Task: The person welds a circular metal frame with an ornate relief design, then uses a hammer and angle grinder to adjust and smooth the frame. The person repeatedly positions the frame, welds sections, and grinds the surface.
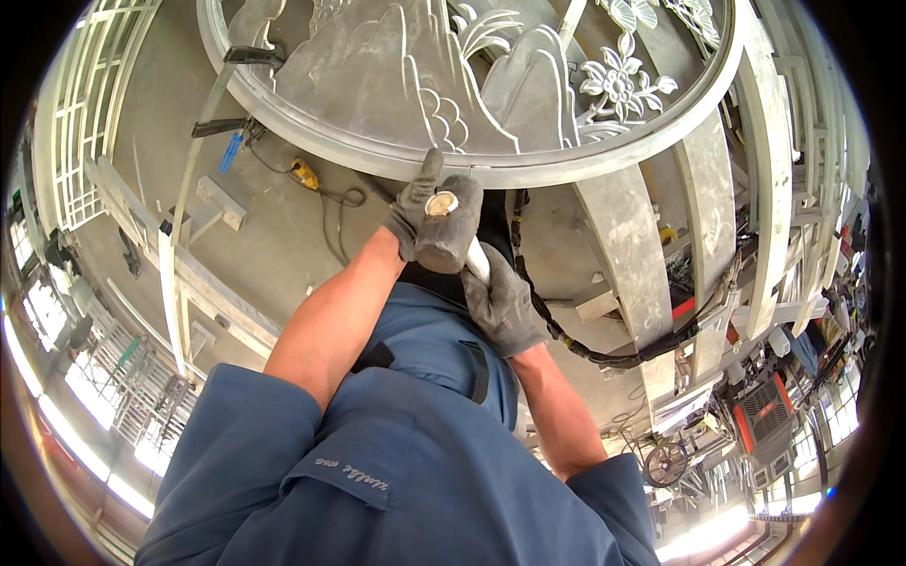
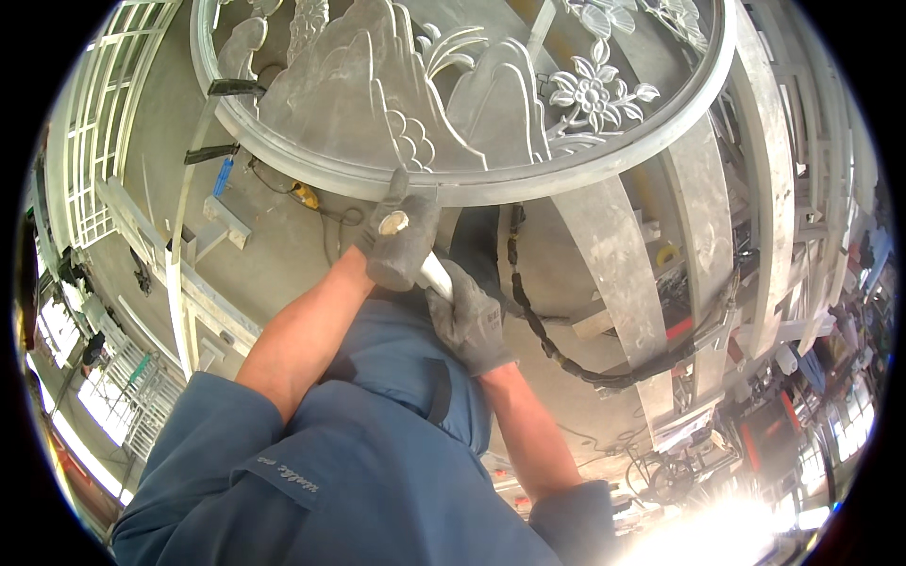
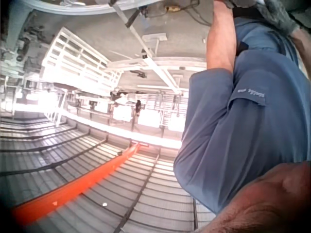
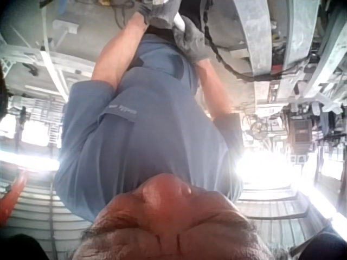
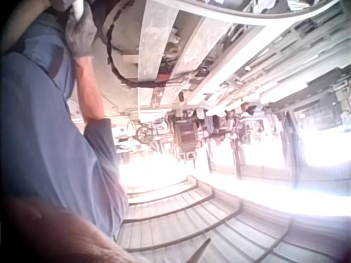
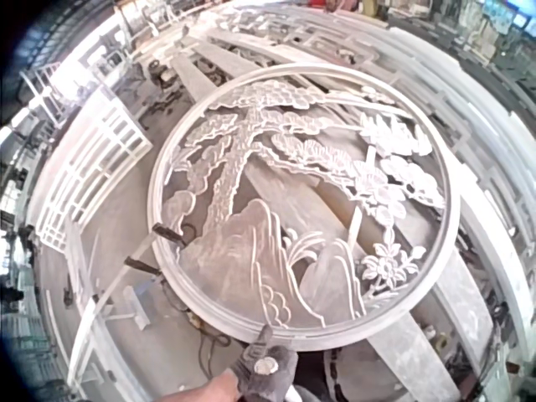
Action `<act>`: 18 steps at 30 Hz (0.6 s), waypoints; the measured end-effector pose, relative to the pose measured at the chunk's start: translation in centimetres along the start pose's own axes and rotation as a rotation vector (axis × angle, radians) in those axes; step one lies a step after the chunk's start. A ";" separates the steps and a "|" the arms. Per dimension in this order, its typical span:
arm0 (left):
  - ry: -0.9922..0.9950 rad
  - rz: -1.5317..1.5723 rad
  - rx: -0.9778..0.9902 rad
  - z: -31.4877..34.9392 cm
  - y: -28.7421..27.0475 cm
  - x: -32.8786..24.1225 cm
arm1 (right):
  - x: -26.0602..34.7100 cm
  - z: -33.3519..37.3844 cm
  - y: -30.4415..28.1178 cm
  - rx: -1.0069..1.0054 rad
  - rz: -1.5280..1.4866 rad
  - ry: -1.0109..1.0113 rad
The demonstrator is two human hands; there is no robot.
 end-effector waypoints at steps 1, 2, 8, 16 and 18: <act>-0.017 0.025 0.015 0.3 0.4 0.1 | -0.3 0.1 0.2 -0.036 -0.006 -0.026; -0.035 0.050 0.031 0.3 0.6 0.2 | -0.6 0.0 0.5 -0.030 0.019 0.016; -0.027 0.209 0.310 -2.0 -1.2 -0.2 | -1.4 0.5 1.0 -0.067 0.092 0.111; 0.457 -0.206 -0.046 -3.1 -2.8 -0.9 | -3.5 2.7 -1.2 -0.124 -0.056 0.264; 0.502 -0.139 -0.005 -1.8 -0.7 -0.3 | -5.7 4.0 -3.4 -0.253 -0.089 0.305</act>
Point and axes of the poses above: each hand's wrist, its own z-axis away from the middle knuckle, its own y-axis out of the palm, x = y × z, the point moved 4 cm from there along -z, towards the middle knuckle, and after that the axes turned 3 degrees about -x, right-handed, at the moved point
